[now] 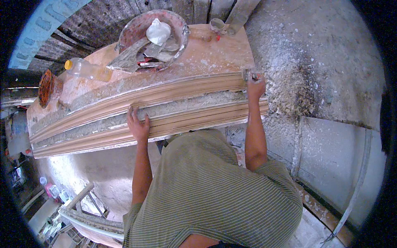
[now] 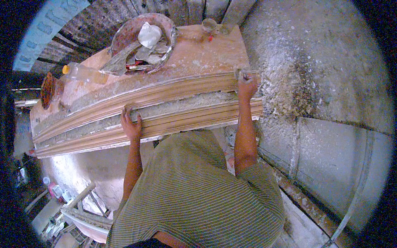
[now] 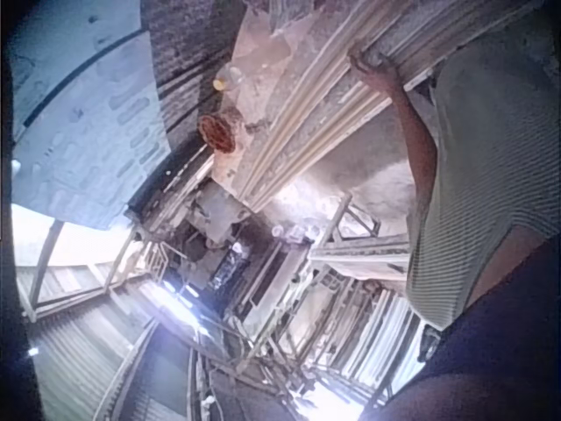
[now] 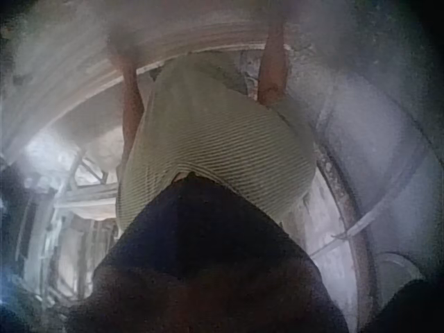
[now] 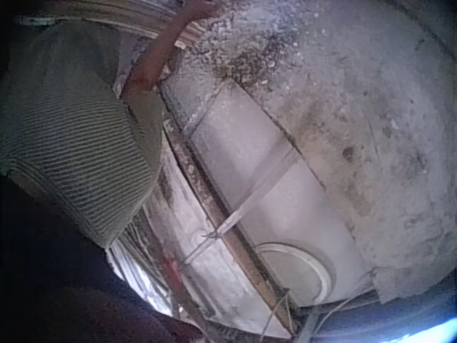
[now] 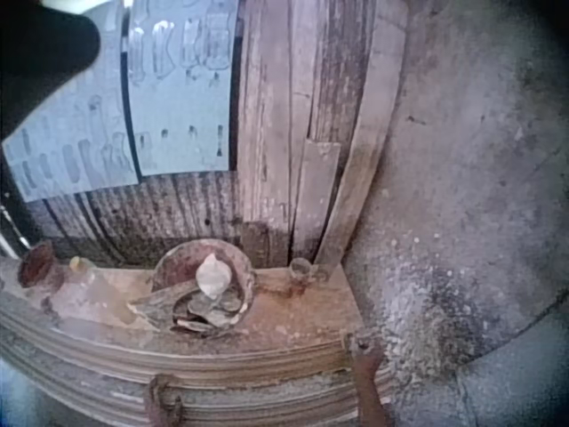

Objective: The person applies a white paste to the grooves of a long wooden molding using a putty knife. They repeatedly scoop paste from a bowl and spread it along the length of the molding, then smooth the surface with their hand.

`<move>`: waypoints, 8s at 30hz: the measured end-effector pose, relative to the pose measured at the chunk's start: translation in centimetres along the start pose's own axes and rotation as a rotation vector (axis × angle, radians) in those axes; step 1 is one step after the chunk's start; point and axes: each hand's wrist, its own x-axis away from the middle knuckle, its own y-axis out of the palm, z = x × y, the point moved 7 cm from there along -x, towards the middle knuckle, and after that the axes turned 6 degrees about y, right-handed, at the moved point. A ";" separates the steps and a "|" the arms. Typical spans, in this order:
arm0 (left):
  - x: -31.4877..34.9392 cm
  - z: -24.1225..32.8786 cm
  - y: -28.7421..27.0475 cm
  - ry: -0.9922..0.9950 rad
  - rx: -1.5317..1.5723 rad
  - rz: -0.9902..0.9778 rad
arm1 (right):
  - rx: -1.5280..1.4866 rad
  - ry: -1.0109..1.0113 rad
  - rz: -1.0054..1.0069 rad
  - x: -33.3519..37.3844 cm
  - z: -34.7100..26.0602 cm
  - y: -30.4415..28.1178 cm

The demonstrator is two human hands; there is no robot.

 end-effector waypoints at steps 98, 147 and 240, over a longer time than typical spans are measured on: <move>-0.7 -0.1 0.6 -0.055 0.028 -0.036 | 0.130 -0.268 0.052 0.1 -2.5 -0.3; 0.9 -3.5 -0.8 -0.071 0.263 -0.111 | -0.062 -0.029 -0.488 3.7 -9.1 -0.7; 3.1 18.1 11.6 0.286 0.531 -0.802 | 0.124 -0.058 -1.141 12.7 -2.8 -1.2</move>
